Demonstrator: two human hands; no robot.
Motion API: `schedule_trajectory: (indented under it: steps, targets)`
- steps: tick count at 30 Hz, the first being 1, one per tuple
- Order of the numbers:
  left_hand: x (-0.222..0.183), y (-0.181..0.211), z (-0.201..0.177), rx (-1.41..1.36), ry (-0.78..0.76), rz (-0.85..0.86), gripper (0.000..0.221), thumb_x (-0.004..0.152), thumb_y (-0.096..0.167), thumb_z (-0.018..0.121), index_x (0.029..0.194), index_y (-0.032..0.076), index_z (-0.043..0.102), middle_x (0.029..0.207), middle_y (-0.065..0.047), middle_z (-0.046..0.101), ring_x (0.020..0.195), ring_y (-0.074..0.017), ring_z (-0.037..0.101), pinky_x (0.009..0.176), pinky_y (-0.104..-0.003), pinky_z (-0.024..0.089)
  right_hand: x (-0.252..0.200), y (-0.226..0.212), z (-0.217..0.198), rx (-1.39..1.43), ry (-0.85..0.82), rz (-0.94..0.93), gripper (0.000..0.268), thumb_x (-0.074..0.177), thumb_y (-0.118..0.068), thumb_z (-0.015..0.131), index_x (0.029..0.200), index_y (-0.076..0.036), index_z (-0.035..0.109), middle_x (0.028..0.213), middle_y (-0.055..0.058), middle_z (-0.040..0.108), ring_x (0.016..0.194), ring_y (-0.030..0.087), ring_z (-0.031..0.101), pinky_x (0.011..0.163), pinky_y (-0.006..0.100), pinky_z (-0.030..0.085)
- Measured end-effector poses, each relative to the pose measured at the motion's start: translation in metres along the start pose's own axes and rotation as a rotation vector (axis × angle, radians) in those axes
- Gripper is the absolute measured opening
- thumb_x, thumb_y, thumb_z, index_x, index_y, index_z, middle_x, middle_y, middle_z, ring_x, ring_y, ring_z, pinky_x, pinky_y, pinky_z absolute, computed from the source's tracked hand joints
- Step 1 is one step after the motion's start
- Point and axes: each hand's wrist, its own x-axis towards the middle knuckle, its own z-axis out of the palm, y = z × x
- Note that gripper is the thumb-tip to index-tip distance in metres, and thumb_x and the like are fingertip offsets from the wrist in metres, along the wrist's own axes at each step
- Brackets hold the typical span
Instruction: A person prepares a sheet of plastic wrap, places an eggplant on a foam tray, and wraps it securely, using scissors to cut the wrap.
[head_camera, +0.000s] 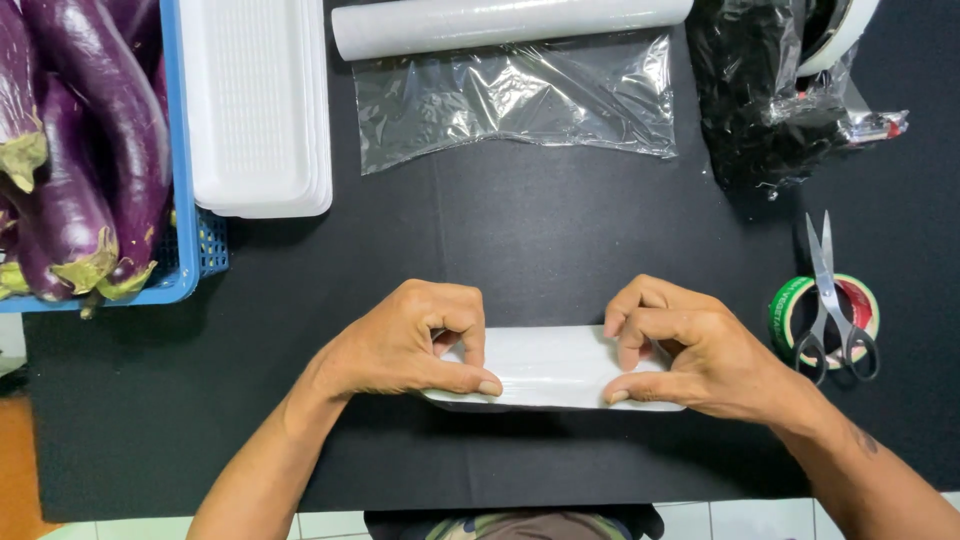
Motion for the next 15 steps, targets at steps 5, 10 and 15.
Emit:
schedule_trajectory:
  steps: [5, 10, 15]
  targets:
    - [0.0, -0.001, -0.001, 0.014, 0.037, -0.035, 0.024, 0.074, 0.02, 0.093, 0.069, 0.009, 0.073, 0.067, -0.005, 0.063, 0.054, -0.0116, 0.051, 0.05, -0.027, 0.044, 0.001, 0.016, 0.004, -0.001, 0.052, 0.063, 0.03, 0.067, -0.028, 0.095, 0.085, -0.009, 0.08, 0.109, 0.012, 0.069, 0.068, 0.019, 0.056, 0.061, 0.036, 0.05]
    - [-0.003, -0.004, 0.002, -0.041, 0.032, -0.036, 0.024, 0.075, 0.02, 0.093, 0.068, 0.01, 0.072, 0.07, -0.005, 0.067, 0.052, -0.0095, 0.048, 0.046, -0.024, 0.041, 0.002, 0.034, 0.017, 0.164, 0.017, -0.067, 0.033, 0.079, -0.034, 0.086, 0.092, -0.005, 0.077, 0.112, 0.018, 0.072, 0.101, 0.029, 0.067, 0.091, 0.047, 0.05]
    - [0.001, -0.011, 0.0, -0.07, 0.048, -0.037, 0.024, 0.075, 0.018, 0.093, 0.067, 0.009, 0.071, 0.07, -0.005, 0.068, 0.052, -0.0079, 0.047, 0.046, -0.023, 0.04, 0.007, 0.042, 0.019, 0.175, 0.039, -0.088, 0.031, 0.084, -0.034, 0.081, 0.089, -0.004, 0.077, 0.11, 0.017, 0.074, 0.1, 0.029, 0.066, 0.092, 0.047, 0.05]
